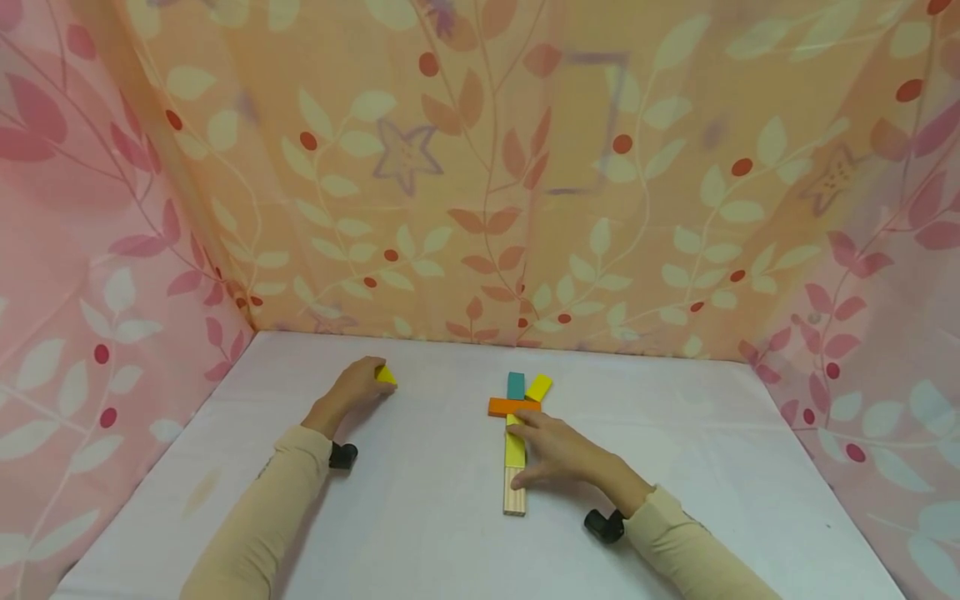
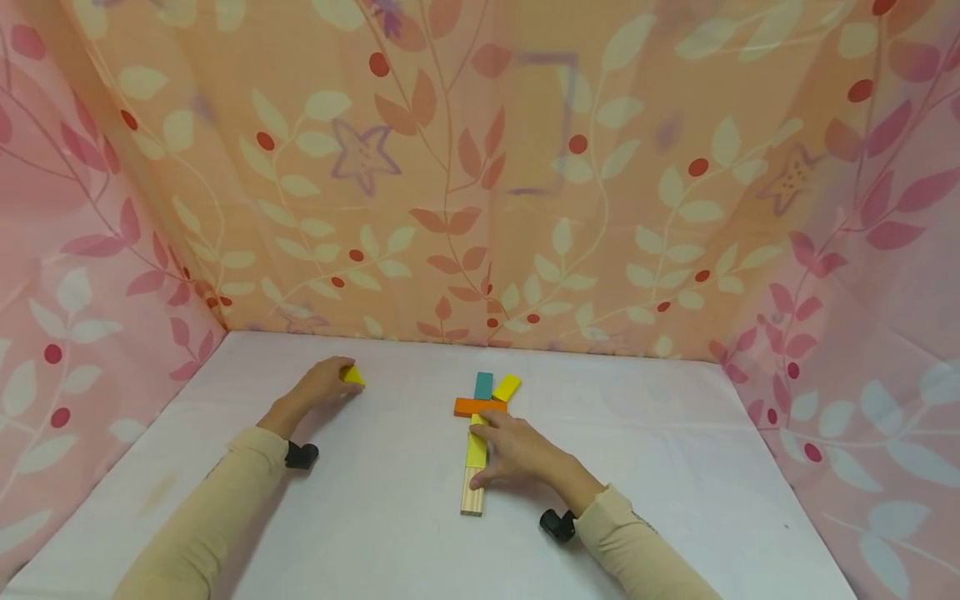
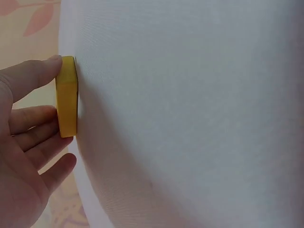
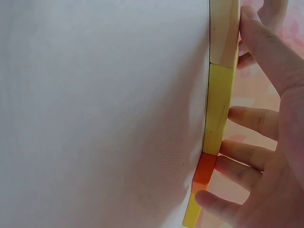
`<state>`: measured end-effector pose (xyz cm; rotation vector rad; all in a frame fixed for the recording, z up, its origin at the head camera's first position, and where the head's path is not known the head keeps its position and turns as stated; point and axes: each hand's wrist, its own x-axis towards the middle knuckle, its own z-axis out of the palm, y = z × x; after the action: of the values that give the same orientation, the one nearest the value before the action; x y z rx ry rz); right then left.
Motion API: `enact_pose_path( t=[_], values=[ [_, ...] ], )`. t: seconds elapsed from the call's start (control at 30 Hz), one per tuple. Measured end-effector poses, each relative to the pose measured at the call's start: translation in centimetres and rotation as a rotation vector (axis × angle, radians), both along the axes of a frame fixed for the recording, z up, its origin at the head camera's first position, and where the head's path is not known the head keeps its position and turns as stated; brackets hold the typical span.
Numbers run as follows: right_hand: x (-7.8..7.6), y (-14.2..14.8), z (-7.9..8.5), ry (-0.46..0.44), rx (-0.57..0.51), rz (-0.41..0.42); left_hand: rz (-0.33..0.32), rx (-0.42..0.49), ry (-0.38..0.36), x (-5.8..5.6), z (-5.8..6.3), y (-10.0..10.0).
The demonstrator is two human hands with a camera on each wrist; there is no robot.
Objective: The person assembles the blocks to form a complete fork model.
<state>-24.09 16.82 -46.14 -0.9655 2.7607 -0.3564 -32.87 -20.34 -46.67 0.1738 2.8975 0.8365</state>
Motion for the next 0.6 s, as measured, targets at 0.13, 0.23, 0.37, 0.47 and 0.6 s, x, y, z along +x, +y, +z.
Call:
enact_pose_path(
  t=[0.13,0.23,0.37,0.47,0.6],
  values=[
    [0.07,-0.04,0.04,-0.016,-0.008,-0.008,-0.005,-0.002,-0.006,-0.08,-0.07,-0.12],
    [0.12,-0.06,-0.01,-0.032,-0.008,-0.019,-0.023,-0.028,-0.008,-0.17,-0.06,-0.20],
    [0.02,-0.04,-0.14,-0.016,0.000,-0.016,-0.026,-0.058,-0.021,-0.36,0.10,-0.20],
    [-0.10,0.03,-0.19,0.011,0.000,-0.002,-0.009,-0.055,-0.030,-0.55,0.16,-0.19],
    [-0.12,0.19,-0.18,0.007,-0.003,0.004,0.005,-0.037,-0.043,-0.64,0.19,-0.14]
  ],
)
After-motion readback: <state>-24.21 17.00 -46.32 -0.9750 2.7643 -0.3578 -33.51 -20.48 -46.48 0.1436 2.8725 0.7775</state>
